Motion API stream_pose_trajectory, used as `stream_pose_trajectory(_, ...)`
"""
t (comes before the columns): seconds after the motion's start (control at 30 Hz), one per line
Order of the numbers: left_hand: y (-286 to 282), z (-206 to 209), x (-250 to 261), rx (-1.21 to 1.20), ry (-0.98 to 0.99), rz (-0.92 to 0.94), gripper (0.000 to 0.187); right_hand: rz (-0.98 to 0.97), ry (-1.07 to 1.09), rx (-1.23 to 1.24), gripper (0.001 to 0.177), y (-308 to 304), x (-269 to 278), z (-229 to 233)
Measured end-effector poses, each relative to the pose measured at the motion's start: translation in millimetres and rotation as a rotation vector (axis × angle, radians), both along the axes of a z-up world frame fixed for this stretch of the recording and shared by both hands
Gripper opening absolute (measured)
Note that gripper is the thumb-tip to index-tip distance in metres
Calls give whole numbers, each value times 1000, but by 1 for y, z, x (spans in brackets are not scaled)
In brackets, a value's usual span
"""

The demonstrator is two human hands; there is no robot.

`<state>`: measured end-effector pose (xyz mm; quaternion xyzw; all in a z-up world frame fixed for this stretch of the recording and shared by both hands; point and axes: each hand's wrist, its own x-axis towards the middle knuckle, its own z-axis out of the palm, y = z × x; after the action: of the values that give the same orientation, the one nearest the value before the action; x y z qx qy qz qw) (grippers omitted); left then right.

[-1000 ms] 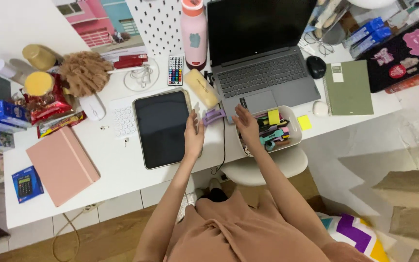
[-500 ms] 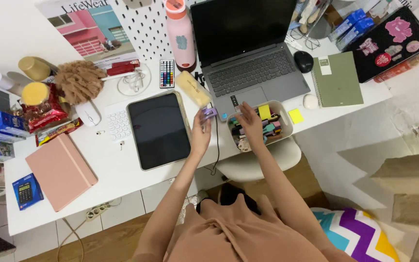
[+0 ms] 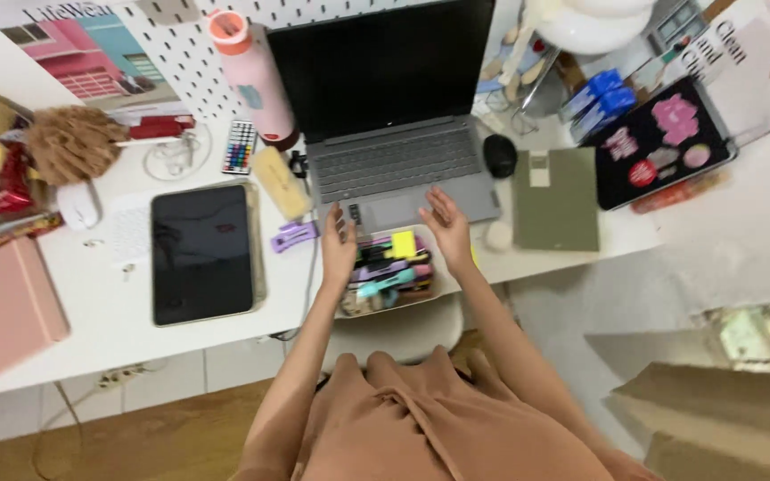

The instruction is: Organizing stationery, notebooks, and tools on a desk and in a storage cart.

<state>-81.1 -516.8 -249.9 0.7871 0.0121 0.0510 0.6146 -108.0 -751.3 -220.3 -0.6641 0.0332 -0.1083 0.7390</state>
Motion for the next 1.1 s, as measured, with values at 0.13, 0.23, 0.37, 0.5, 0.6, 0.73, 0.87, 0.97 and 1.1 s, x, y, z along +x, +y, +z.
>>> stream_pose_trajectory(0.13, -38, -4, -11, -53, -81, 34, 56, 60, 48, -1, 68, -56, 14, -6)
stream_pose_trajectory(0.23, -52, 10, -20, 22, -77, 67, 55, 83, 115, -63, 67, -70, 17, 10)
stream_pose_trajectory(0.37, -57, 9, -29, 88, -49, 86, 51, 105, 130, -51, 66, -75, 20, 1)
stream_pose_trajectory(0.5, -64, 25, -38, 169, 79, 121, 52, 147, 137, -24, 65, -76, 19, -22)
stream_pose_trajectory(0.6, -67, 29, -46, 204, -115, 169, 49, 231, 81, -81, 66, -86, 16, -41)
stream_pose_trajectory(0.73, -87, 44, -65, 355, -180, 165, 49, 259, 107, -131, 66, -95, 12, -47)
stream_pose_trajectory(0.87, -125, 62, -80, 416, -254, -52, 49, 278, 107, -210, 66, -103, -2, -33)
stream_pose_trajectory(0.97, -157, 52, -72, 587, -301, -261, 50, 290, 96, -332, 65, -113, -14, -14)
stream_pose_trajectory(1.1, -199, 20, -54, 1201, -354, -564, 78, 257, 153, -717, 61, -124, -32, 12)
